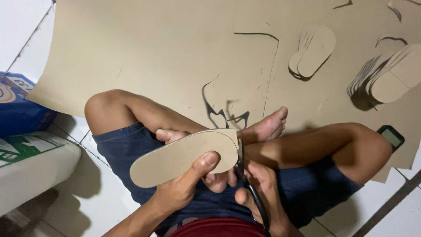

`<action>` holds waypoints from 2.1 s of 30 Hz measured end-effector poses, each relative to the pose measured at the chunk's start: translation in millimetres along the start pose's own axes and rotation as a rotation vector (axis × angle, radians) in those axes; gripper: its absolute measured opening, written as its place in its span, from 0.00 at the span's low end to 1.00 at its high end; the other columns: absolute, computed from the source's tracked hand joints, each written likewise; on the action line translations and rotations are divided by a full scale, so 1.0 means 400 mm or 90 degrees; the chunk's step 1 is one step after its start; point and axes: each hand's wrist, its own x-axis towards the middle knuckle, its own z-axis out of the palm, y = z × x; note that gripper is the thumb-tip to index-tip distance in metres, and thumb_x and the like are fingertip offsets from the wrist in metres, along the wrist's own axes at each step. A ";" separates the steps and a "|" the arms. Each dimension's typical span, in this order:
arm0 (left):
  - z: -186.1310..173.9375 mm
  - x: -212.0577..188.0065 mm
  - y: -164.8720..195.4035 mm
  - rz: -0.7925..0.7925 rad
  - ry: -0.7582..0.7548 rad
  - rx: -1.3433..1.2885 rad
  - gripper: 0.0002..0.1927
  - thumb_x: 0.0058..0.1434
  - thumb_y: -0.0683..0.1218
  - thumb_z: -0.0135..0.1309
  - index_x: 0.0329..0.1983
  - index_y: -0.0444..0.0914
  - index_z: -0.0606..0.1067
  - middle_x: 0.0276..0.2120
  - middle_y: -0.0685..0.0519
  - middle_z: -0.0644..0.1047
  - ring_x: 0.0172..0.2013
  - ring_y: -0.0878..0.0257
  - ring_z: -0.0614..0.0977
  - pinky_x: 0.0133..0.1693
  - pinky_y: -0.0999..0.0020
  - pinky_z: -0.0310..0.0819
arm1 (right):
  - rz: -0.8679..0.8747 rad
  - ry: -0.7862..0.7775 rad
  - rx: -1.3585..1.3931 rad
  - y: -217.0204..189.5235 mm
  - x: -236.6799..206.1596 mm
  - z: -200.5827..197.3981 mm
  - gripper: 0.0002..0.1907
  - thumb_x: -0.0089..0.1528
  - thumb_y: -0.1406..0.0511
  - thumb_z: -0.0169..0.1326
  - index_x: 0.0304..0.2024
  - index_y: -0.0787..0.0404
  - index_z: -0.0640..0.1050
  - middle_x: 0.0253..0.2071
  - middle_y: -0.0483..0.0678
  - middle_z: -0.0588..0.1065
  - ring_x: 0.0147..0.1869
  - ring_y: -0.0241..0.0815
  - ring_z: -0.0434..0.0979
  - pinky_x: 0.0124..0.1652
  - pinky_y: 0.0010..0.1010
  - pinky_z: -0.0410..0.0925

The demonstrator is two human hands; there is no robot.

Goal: The person sits on the floor and cuts sandal sole shapes from stacked sheet material with scissors, trimming around the outline. They stack the cut soles together, then take a strap and attach it across the top of a sole, pressing it into place.

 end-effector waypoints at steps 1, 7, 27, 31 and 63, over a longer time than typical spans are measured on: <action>-0.008 0.004 0.002 0.031 -0.002 0.057 0.13 0.68 0.47 0.52 0.44 0.33 0.80 0.28 0.54 0.80 0.29 0.68 0.78 0.34 0.73 0.73 | -0.003 -0.014 0.028 0.002 -0.001 0.000 0.40 0.54 0.32 0.59 0.35 0.63 0.76 0.28 0.38 0.71 0.31 0.29 0.68 0.31 0.22 0.61; -0.045 0.011 0.003 -0.039 -0.026 0.032 0.15 0.65 0.48 0.56 0.44 0.32 0.82 0.23 0.52 0.79 0.24 0.67 0.78 0.26 0.73 0.72 | 0.077 -0.003 0.003 -0.004 -0.003 -0.001 0.41 0.48 0.33 0.62 0.34 0.64 0.81 0.21 0.41 0.70 0.24 0.31 0.66 0.26 0.24 0.58; -0.084 0.045 0.078 -0.085 -0.166 0.104 0.12 0.60 0.47 0.61 0.37 0.33 0.85 0.21 0.54 0.81 0.18 0.71 0.77 0.18 0.75 0.69 | 0.095 -0.047 0.005 -0.021 -0.005 -0.006 0.41 0.49 0.33 0.62 0.33 0.66 0.78 0.27 0.40 0.70 0.29 0.30 0.66 0.29 0.23 0.58; -0.088 0.049 0.090 -0.106 -0.196 0.067 0.12 0.58 0.47 0.61 0.39 0.33 0.84 0.23 0.54 0.82 0.17 0.70 0.75 0.18 0.75 0.67 | 0.111 -0.061 -0.039 -0.042 0.001 -0.004 0.42 0.47 0.33 0.62 0.36 0.64 0.81 0.24 0.42 0.71 0.27 0.31 0.67 0.27 0.24 0.59; -0.107 0.060 0.036 0.184 -0.144 0.276 0.13 0.61 0.37 0.54 0.49 0.33 0.79 0.38 0.47 0.84 0.38 0.64 0.85 0.38 0.65 0.81 | 0.154 -0.058 0.120 0.001 0.010 -0.026 0.27 0.52 0.50 0.68 0.37 0.68 0.82 0.19 0.45 0.74 0.21 0.33 0.72 0.22 0.27 0.63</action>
